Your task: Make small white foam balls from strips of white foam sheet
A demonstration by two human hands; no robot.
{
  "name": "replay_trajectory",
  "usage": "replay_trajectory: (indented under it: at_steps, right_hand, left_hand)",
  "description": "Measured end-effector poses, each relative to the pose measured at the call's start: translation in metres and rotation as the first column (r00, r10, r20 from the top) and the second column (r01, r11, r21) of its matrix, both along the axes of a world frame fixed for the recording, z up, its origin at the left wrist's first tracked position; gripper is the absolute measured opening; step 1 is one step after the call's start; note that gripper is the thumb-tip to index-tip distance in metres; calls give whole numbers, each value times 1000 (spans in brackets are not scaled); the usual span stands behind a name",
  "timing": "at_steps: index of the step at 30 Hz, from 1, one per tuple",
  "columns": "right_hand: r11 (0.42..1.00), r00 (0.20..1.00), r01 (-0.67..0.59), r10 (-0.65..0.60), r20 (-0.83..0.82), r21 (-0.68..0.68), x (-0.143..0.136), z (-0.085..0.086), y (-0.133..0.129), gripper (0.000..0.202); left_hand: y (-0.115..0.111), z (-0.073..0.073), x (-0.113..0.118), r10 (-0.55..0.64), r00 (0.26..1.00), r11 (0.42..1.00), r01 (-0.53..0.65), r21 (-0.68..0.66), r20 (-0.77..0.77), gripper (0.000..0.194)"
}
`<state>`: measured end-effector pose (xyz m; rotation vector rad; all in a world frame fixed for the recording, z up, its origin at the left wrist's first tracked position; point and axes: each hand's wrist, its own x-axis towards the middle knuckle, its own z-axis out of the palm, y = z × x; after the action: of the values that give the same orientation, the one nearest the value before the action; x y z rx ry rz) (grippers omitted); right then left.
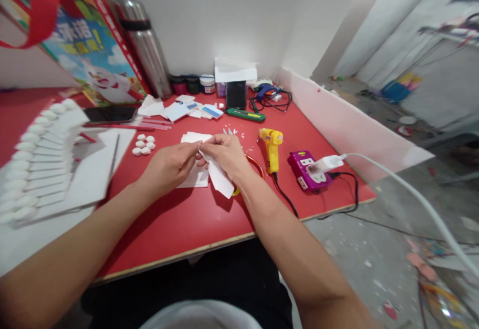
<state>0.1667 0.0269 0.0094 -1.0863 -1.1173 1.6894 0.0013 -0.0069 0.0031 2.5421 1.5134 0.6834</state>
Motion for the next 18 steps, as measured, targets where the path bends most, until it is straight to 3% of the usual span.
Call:
replay_trajectory:
  at_steps: [3,7,12,18]
  right_hand:
    - [999,1000,-2,3,-31,42,1,2,0,9]
    - [990,999,-35,38,-19,133,1,4,-2,10]
    - [982,998,-48,41,42,185,1,2,-3,9]
    - [995,998,-55,54,18,79,0,0,0,10]
  left_hand:
    - [0,5,0,-13,946,996,42,-83,324,33]
    - [2,7,-1,39,869,983,55,-174,493,36]
    - [3,3,-1,32,862,987,52,-151,507,28]
    - [3,0,1,41,955,999,-44,4,294,27]
